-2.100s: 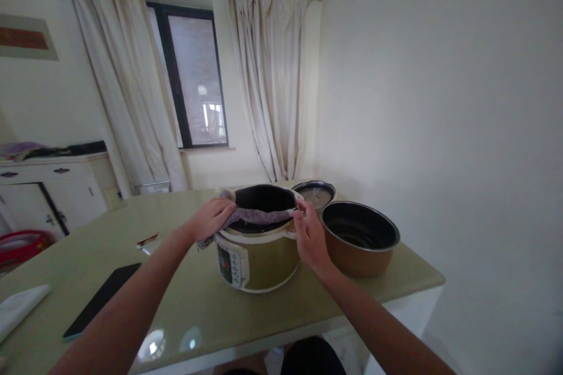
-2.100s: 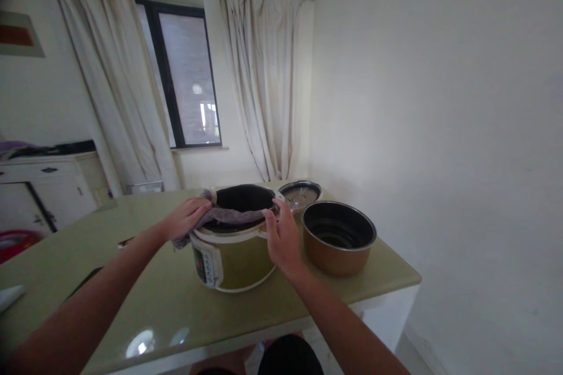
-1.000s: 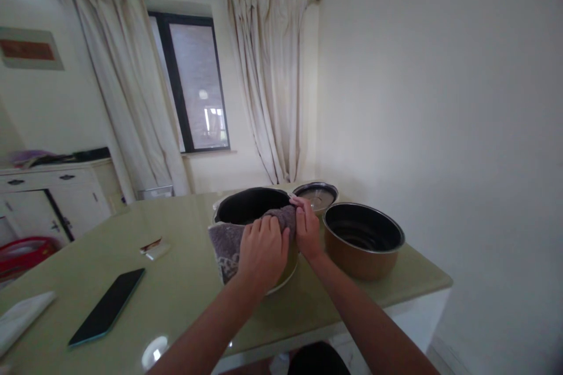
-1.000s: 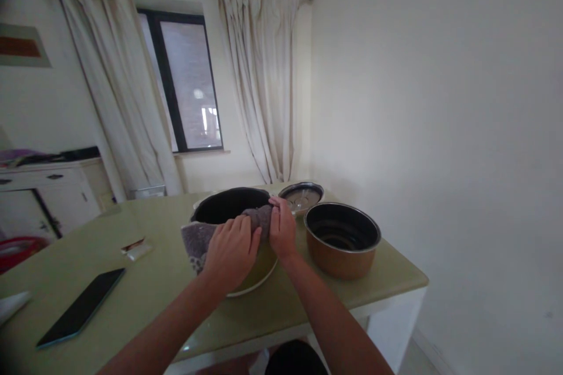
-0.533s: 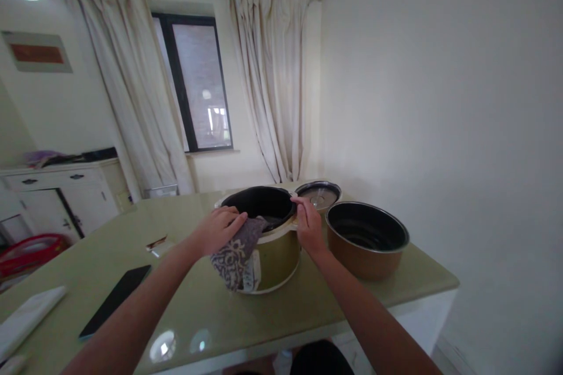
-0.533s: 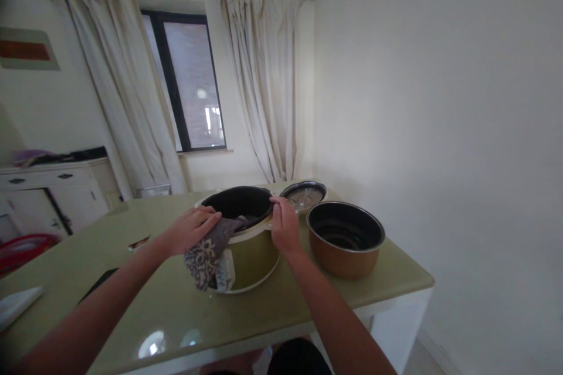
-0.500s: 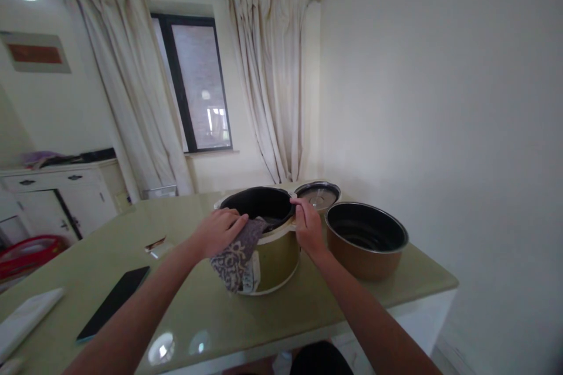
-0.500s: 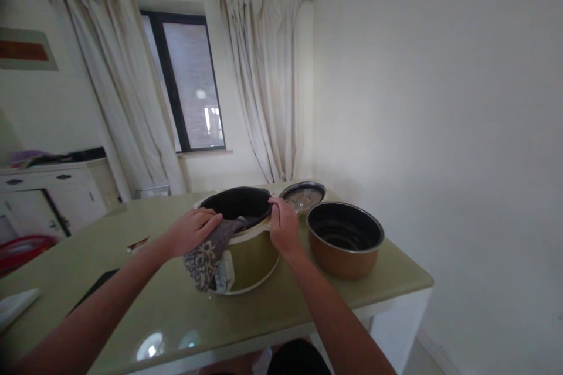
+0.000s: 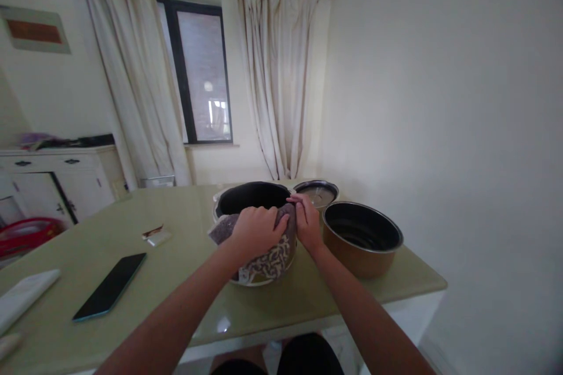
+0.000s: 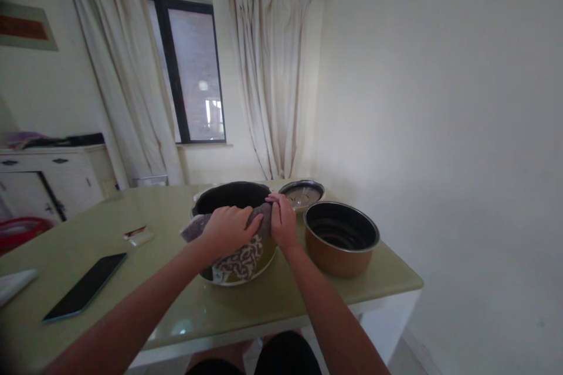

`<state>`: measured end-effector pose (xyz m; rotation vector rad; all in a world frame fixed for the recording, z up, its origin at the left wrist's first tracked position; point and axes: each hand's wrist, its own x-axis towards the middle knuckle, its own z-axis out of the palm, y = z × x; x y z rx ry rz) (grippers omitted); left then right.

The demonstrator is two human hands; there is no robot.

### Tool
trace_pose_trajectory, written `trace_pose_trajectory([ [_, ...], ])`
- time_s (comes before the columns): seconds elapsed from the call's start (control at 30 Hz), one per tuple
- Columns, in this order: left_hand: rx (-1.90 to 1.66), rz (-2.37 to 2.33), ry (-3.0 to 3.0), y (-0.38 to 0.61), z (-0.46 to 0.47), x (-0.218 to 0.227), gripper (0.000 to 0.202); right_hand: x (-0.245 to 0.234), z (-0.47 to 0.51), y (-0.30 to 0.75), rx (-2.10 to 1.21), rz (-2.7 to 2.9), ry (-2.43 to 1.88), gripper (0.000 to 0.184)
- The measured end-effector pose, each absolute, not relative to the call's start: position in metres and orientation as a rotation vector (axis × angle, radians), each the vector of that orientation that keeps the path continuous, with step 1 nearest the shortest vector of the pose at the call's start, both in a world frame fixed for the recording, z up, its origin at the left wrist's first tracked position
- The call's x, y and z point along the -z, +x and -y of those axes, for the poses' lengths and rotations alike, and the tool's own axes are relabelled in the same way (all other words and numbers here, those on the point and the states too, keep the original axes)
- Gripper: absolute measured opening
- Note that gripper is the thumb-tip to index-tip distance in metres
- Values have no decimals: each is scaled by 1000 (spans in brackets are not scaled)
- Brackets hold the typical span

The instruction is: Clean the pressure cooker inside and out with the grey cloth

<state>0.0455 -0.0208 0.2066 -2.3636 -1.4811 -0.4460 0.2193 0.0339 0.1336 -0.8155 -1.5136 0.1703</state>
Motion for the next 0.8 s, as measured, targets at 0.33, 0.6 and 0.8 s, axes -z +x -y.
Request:
trace_pose_trajectory([
  [0.33,744,1179,-2571,-83,-20,-196,55,-133,-43,210,-160,1441,-790,32],
  [0.6,654,1660,-2124,61,26,-191,51,-133,-42,209,-134,1432,-840,31],
  [0.8,991,1320,-2187,82,19,-179,40,-128,-48,221,-173,1481,-824,31],
])
